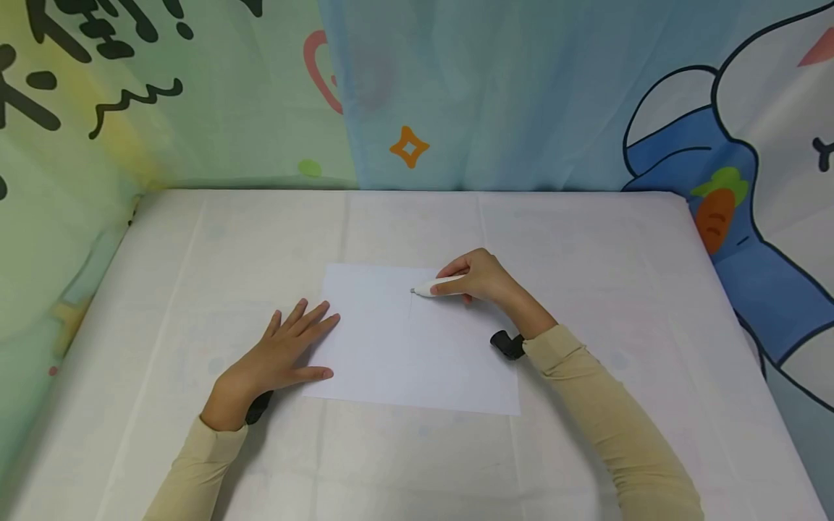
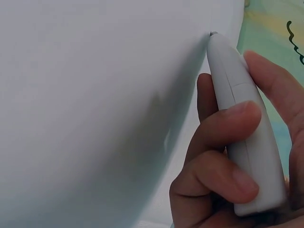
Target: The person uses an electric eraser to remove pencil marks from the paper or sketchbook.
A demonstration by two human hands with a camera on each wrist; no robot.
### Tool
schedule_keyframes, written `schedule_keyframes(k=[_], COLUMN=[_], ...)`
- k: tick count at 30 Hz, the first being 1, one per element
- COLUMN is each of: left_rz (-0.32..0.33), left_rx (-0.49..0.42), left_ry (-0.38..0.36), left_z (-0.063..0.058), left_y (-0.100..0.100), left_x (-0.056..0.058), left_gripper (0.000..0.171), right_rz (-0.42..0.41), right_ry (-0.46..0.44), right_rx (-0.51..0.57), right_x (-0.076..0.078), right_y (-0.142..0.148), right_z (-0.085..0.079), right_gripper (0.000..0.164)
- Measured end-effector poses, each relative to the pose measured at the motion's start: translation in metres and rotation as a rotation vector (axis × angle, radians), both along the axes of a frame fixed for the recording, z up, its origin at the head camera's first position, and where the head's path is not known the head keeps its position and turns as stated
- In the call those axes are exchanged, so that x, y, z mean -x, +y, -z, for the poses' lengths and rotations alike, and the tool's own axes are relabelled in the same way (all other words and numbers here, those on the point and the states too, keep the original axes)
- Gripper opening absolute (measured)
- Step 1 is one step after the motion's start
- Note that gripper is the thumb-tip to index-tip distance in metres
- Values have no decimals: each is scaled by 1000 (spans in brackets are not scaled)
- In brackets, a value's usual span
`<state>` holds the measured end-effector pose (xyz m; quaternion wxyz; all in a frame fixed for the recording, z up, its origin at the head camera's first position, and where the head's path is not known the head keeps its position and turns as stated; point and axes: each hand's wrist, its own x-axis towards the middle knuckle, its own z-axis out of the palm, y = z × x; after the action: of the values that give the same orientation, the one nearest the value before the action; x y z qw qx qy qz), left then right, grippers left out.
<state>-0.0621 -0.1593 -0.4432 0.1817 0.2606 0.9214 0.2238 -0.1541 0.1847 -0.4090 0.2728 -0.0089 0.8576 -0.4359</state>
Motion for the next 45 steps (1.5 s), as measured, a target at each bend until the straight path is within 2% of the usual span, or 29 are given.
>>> schedule_keyframes(k=[16,27,38,45], left_rz=[2,1,-5,-6], left_rx=[8,1,6,0], left_ry=[4,2,-7,-18], left_z=[-1,-1,-1,-1], left_y=[0,1,1,1], left_x=[1,0,0,-1], left_gripper=[82,81,81,82], right_rz=[-39,-44,-51,-47], right_ry=[36,20,60,56], right_rx=[-55,-107,-113,-121], right_x=[3,6,6,6], right_y=[-1,-3,-5,-6], right_z=[-3,-5,-5,-6], right_gripper=[43,43,38,38])
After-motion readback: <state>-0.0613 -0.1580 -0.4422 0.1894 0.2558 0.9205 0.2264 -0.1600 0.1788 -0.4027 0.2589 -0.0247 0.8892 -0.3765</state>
